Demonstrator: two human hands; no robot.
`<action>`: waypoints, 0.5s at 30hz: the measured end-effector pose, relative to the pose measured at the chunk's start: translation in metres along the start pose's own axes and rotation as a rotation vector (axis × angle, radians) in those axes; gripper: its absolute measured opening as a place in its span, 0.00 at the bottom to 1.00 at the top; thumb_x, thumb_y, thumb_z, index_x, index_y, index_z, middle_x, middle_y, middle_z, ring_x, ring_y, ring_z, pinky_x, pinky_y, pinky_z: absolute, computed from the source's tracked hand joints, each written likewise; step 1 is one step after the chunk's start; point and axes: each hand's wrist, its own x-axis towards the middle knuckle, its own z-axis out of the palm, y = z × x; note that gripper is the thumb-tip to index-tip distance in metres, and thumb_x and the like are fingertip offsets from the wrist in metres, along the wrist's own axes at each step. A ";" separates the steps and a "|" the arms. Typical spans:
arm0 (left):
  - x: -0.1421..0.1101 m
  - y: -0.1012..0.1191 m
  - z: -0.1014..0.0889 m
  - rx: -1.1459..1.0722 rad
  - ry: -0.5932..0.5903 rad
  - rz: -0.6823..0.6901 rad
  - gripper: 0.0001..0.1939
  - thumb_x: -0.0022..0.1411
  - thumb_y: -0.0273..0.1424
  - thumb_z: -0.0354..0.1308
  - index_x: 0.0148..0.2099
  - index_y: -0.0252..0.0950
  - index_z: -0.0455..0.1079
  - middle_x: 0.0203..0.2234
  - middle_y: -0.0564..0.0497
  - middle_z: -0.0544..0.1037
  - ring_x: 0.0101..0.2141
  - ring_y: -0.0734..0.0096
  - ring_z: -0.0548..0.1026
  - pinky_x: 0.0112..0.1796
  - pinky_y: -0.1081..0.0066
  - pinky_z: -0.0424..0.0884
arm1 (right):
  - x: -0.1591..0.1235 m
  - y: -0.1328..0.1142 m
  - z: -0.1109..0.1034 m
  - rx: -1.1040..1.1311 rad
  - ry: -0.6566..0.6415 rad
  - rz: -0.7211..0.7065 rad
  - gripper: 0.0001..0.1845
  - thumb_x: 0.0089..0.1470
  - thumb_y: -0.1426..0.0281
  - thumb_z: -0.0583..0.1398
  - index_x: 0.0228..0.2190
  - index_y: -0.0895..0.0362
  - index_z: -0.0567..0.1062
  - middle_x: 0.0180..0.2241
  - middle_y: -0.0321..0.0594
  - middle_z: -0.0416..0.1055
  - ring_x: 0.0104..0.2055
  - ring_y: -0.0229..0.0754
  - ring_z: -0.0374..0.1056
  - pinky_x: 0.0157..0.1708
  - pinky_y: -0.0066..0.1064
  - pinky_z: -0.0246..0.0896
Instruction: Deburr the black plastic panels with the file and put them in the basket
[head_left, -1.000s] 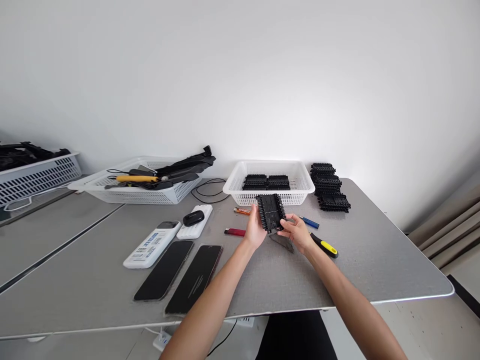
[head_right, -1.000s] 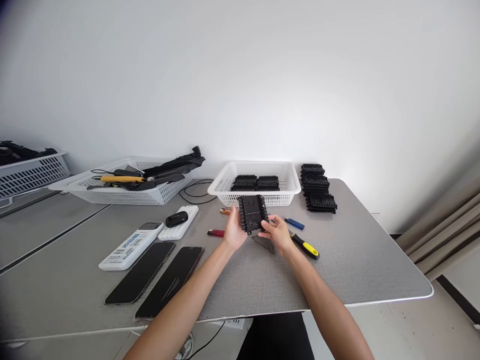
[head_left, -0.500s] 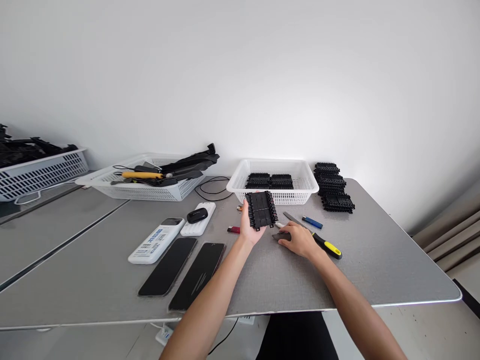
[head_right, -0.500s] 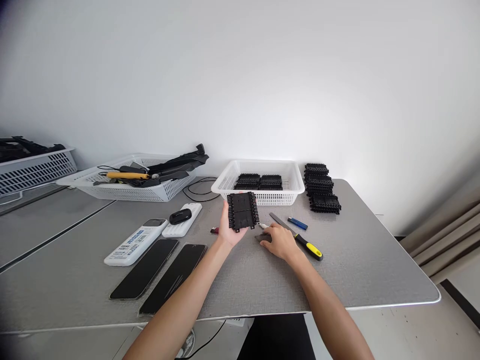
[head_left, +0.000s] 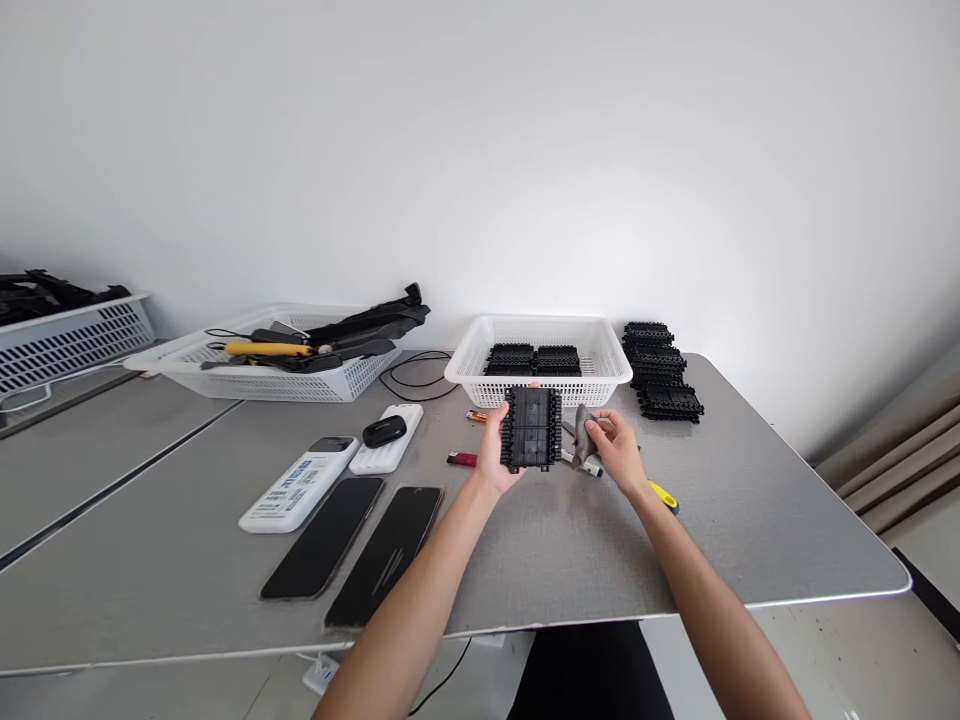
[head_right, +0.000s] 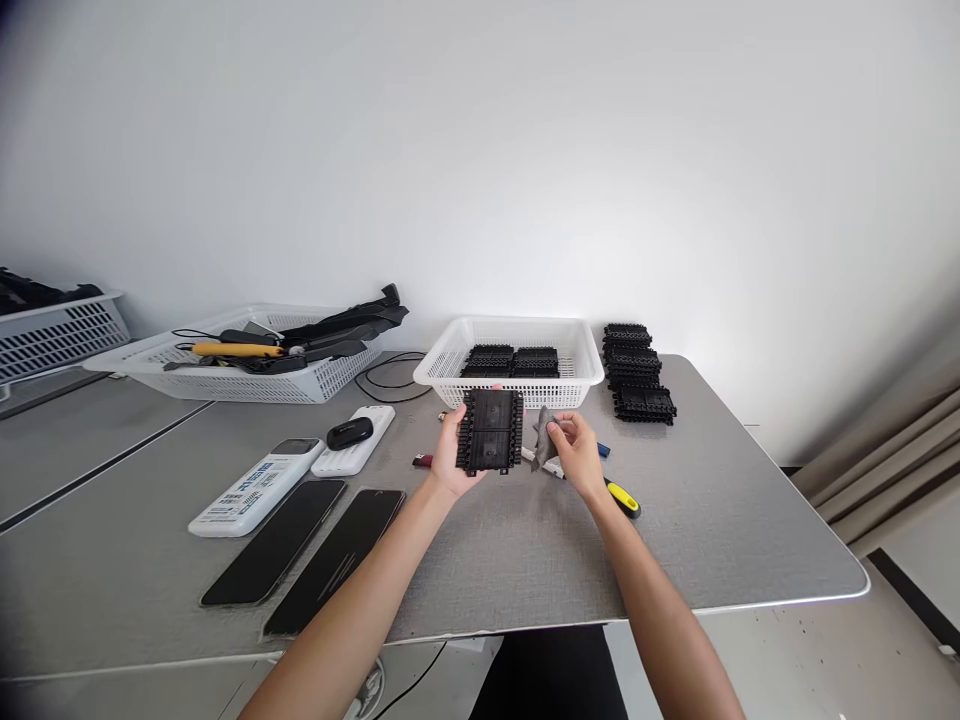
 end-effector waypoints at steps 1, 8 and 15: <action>0.000 -0.002 0.002 0.004 -0.007 -0.022 0.30 0.61 0.49 0.50 0.60 0.40 0.66 0.45 0.44 0.79 0.46 0.55 0.77 0.44 0.57 0.74 | 0.001 -0.002 0.000 0.030 0.040 -0.016 0.23 0.53 0.51 0.61 0.40 0.55 0.68 0.28 0.37 0.73 0.29 0.40 0.68 0.29 0.30 0.61; 0.001 -0.018 0.008 0.027 0.010 -0.126 0.28 0.60 0.48 0.52 0.58 0.40 0.68 0.42 0.47 0.80 0.41 0.59 0.78 0.41 0.61 0.75 | -0.007 -0.016 0.003 -0.260 0.176 -0.236 0.18 0.59 0.59 0.57 0.44 0.54 0.77 0.42 0.45 0.75 0.42 0.46 0.71 0.42 0.36 0.65; 0.001 -0.027 0.005 -0.011 0.086 -0.286 0.32 0.63 0.53 0.47 0.56 0.35 0.70 0.42 0.42 0.81 0.43 0.57 0.79 0.45 0.61 0.74 | -0.012 -0.012 0.008 -0.561 0.132 -0.430 0.20 0.63 0.67 0.52 0.53 0.54 0.74 0.43 0.46 0.73 0.43 0.44 0.71 0.43 0.35 0.67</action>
